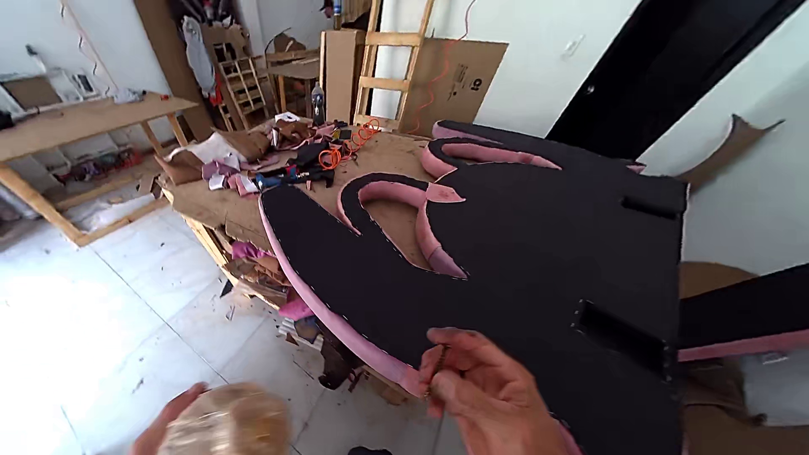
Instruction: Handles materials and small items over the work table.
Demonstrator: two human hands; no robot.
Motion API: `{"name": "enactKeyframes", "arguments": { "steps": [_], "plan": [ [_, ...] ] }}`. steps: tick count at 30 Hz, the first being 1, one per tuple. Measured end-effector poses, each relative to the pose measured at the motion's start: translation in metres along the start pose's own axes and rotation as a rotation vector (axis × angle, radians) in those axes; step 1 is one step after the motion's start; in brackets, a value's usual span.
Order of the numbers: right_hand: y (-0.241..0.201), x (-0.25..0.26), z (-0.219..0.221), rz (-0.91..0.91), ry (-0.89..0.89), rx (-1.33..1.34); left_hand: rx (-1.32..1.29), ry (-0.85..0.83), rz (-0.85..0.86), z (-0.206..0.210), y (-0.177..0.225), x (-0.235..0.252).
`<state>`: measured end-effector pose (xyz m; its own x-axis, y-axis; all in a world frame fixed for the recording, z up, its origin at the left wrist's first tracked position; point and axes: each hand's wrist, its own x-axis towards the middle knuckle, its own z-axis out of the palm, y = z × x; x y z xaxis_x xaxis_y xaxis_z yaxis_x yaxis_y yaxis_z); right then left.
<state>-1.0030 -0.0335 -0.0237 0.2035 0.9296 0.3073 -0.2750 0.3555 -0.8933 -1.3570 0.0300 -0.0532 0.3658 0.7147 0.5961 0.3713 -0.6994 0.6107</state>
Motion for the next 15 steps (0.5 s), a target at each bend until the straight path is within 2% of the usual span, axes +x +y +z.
{"name": "enactKeyframes", "arguments": {
  "steps": [2,5,11,15],
  "plan": [
    [-0.006,0.026,0.018,-0.12,0.058,0.009,0.163,-0.076,0.184,-0.002,-0.013,0.062],
    [-0.015,0.066,0.036,-0.274,0.088,-0.014,0.302,-0.041,0.445,0.007,-0.041,0.137],
    [-0.023,0.12,0.056,-0.436,0.156,0.015,0.412,0.017,0.807,0.014,-0.08,0.256],
    [-0.016,0.151,0.069,-0.54,0.223,0.019,0.45,0.052,0.988,0.007,-0.099,0.321]
  ]
}}
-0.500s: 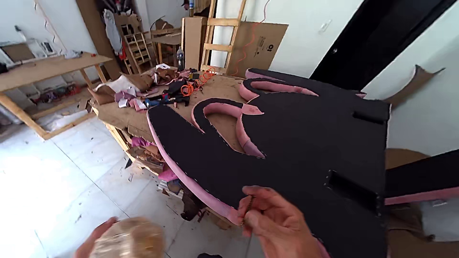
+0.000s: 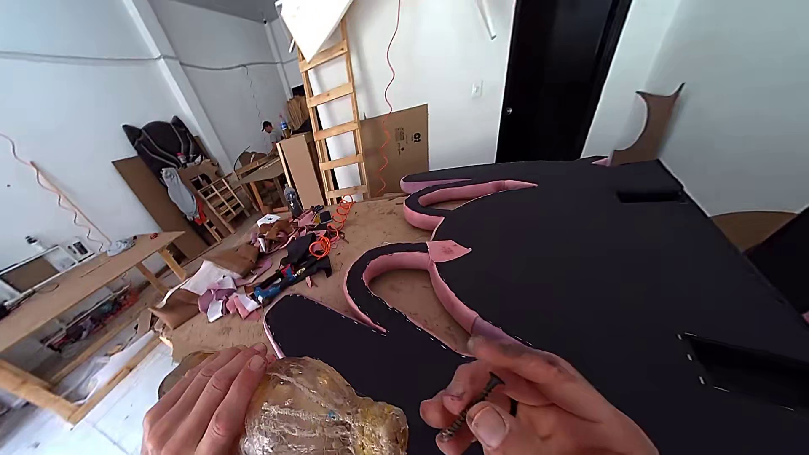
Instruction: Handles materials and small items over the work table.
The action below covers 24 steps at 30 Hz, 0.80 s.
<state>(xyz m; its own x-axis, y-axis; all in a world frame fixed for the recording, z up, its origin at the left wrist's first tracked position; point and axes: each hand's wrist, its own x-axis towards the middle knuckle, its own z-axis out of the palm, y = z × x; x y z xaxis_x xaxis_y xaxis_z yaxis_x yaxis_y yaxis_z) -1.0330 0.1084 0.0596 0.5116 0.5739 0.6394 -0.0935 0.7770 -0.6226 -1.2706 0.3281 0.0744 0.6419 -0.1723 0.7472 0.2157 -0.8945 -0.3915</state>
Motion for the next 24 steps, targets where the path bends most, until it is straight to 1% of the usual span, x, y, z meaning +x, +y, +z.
{"name": "enactKeyframes", "arguments": {
  "steps": [4,9,12,15,18,20,21,22,24],
  "plan": [
    [0.028,0.023,0.025,-0.053,0.013,-0.004,0.018,0.089,0.088,0.014,-0.059,0.01],
    [0.077,0.056,0.073,-0.094,0.041,0.071,0.015,0.159,0.143,0.029,-0.132,0.01],
    [0.099,0.075,0.092,-0.11,0.036,0.087,0.016,0.178,0.172,0.038,-0.171,0.007],
    [0.114,0.087,0.102,-0.117,0.042,0.1,0.005,0.179,0.2,0.046,-0.201,0.01],
    [0.121,0.096,0.107,-0.118,0.058,0.122,-0.014,0.181,0.204,0.053,-0.214,0.011],
    [0.121,0.1,0.104,-0.127,0.069,0.101,-0.05,0.191,0.157,0.059,-0.212,0.01],
    [0.12,0.1,0.098,-0.131,0.072,0.049,-0.082,0.208,0.101,0.063,-0.209,0.004],
    [0.117,0.099,0.088,-0.135,0.08,-0.022,-0.116,0.224,0.01,0.066,-0.206,-0.007],
    [0.11,0.096,0.058,-0.135,0.1,-0.136,-0.167,0.259,-0.242,0.077,-0.203,-0.044]
  ]
}}
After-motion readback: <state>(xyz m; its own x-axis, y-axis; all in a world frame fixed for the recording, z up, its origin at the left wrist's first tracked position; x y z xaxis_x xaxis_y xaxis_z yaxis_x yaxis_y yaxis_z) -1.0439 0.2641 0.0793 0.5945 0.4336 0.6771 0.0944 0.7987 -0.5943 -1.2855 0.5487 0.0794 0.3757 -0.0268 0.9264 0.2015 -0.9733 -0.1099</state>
